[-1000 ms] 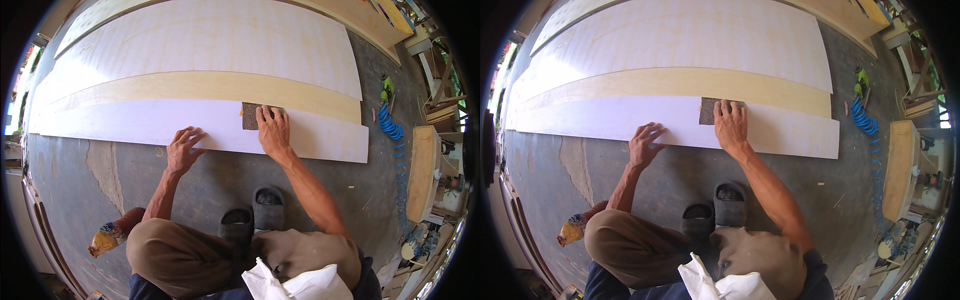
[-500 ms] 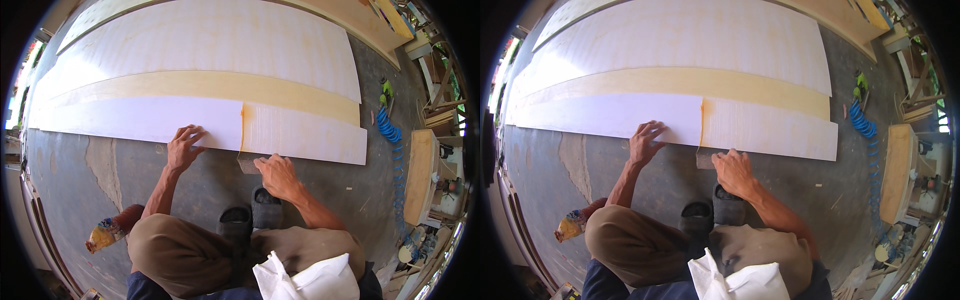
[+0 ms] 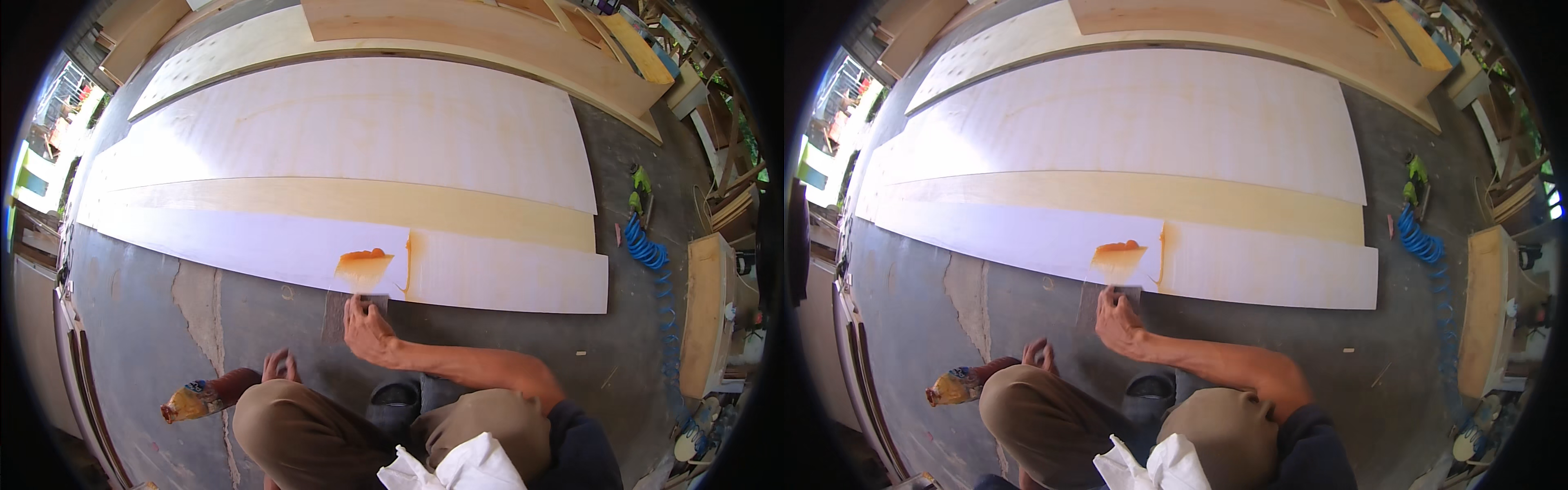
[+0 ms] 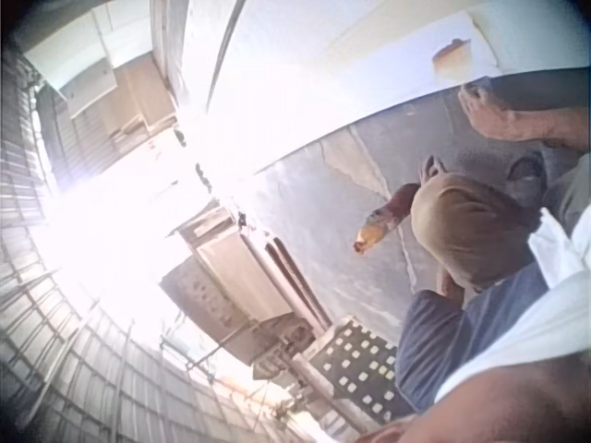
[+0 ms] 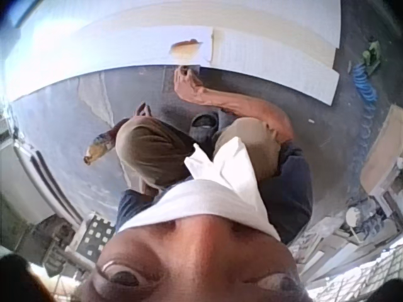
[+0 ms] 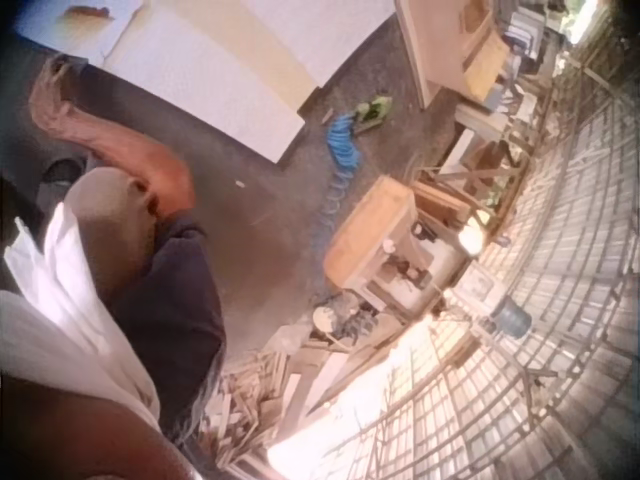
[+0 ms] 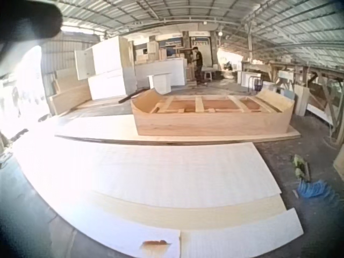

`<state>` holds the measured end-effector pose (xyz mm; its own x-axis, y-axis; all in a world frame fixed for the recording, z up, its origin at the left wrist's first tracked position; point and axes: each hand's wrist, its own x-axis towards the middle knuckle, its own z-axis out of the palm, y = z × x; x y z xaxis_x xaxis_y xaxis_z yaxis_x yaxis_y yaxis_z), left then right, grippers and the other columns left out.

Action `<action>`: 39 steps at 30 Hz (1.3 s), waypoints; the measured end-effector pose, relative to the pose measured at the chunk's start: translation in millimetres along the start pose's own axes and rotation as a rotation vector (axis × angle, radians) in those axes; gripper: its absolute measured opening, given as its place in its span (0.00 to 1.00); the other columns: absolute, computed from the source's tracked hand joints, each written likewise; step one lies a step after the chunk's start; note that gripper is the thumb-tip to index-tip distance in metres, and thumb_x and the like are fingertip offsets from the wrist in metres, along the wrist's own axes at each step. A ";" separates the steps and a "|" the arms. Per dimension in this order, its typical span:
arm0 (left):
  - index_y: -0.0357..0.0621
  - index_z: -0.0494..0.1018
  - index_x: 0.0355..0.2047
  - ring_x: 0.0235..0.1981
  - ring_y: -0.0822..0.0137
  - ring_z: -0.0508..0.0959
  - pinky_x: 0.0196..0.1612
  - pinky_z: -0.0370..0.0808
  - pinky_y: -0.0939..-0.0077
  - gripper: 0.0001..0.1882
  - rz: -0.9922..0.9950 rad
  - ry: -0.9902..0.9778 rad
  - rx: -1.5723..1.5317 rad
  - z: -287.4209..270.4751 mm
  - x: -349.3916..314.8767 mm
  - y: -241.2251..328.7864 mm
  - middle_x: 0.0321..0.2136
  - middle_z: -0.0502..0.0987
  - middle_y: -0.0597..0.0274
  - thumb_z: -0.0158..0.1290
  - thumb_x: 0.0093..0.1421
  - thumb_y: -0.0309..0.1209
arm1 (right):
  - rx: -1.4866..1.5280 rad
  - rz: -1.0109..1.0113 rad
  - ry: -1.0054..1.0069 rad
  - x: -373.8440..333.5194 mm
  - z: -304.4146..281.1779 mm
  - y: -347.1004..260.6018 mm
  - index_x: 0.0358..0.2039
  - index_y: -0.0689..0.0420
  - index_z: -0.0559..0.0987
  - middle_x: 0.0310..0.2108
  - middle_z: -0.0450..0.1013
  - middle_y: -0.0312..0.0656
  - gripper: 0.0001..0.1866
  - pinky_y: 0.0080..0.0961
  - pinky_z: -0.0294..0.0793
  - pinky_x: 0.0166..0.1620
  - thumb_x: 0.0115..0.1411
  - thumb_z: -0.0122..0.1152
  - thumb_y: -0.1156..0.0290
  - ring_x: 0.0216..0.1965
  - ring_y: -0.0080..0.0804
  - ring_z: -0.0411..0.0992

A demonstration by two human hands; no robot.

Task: The person applies an orange adhesive to a white board using a scraper. They spread the glue along the board's surface and then pour more adhesive from a bottle onto the scraper to continue the application.

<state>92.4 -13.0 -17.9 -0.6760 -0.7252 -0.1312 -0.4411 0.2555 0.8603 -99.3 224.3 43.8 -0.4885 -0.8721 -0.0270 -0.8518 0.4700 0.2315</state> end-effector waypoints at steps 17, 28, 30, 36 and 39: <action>0.34 0.82 0.47 0.45 0.65 0.83 0.47 0.82 0.66 0.22 0.160 0.915 -0.045 -134.2 0.8 -18.7 0.47 0.83 0.57 0.73 0.55 0.32 | 1.349 0.891 0.411 -84.3 -9.4 212.1 0.47 0.66 0.83 0.40 0.82 0.42 0.12 0.33 0.77 0.49 0.64 0.64 0.75 0.42 0.32 0.78; 0.33 0.81 0.50 0.45 0.65 0.82 0.52 0.80 0.65 0.24 0.102 0.779 0.080 -193.5 89.2 -4.7 0.47 0.83 0.59 0.73 0.54 0.29 | 0.558 0.540 0.146 -43.4 12.2 184.3 0.53 0.62 0.82 0.50 0.80 0.44 0.21 0.38 0.74 0.56 0.57 0.60 0.79 0.52 0.41 0.76; 0.34 0.81 0.49 0.44 0.65 0.82 0.52 0.80 0.65 0.24 0.104 0.805 0.108 -220.6 125.1 -3.0 0.46 0.84 0.59 0.73 0.54 0.29 | 0.516 0.562 0.119 -40.6 17.8 176.6 0.53 0.62 0.82 0.51 0.80 0.44 0.21 0.39 0.74 0.56 0.57 0.59 0.79 0.52 0.40 0.76; 0.36 0.85 0.42 0.38 0.64 0.84 0.49 0.82 0.65 0.20 0.323 0.931 0.044 -302.4 256.5 -34.9 0.40 0.86 0.58 0.75 0.52 0.34 | 0.407 0.678 0.136 -31.2 18.9 154.2 0.53 0.61 0.83 0.53 0.80 0.44 0.20 0.39 0.73 0.57 0.59 0.57 0.78 0.51 0.40 0.77; 0.35 0.84 0.44 0.39 0.63 0.85 0.47 0.83 0.64 0.26 0.122 0.919 0.262 -314.3 284.9 -25.6 0.41 0.87 0.56 0.77 0.50 0.40 | 0.440 0.735 0.061 -24.8 3.6 152.3 0.48 0.60 0.86 0.49 0.83 0.42 0.19 0.39 0.74 0.55 0.56 0.58 0.80 0.50 0.39 0.78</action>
<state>96.7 -427.1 77.5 -0.0486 -0.8735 0.4844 -0.5914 0.4160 0.6908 -217.5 318.0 76.2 -0.9448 -0.3255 0.0373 -0.3252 0.9176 -0.2285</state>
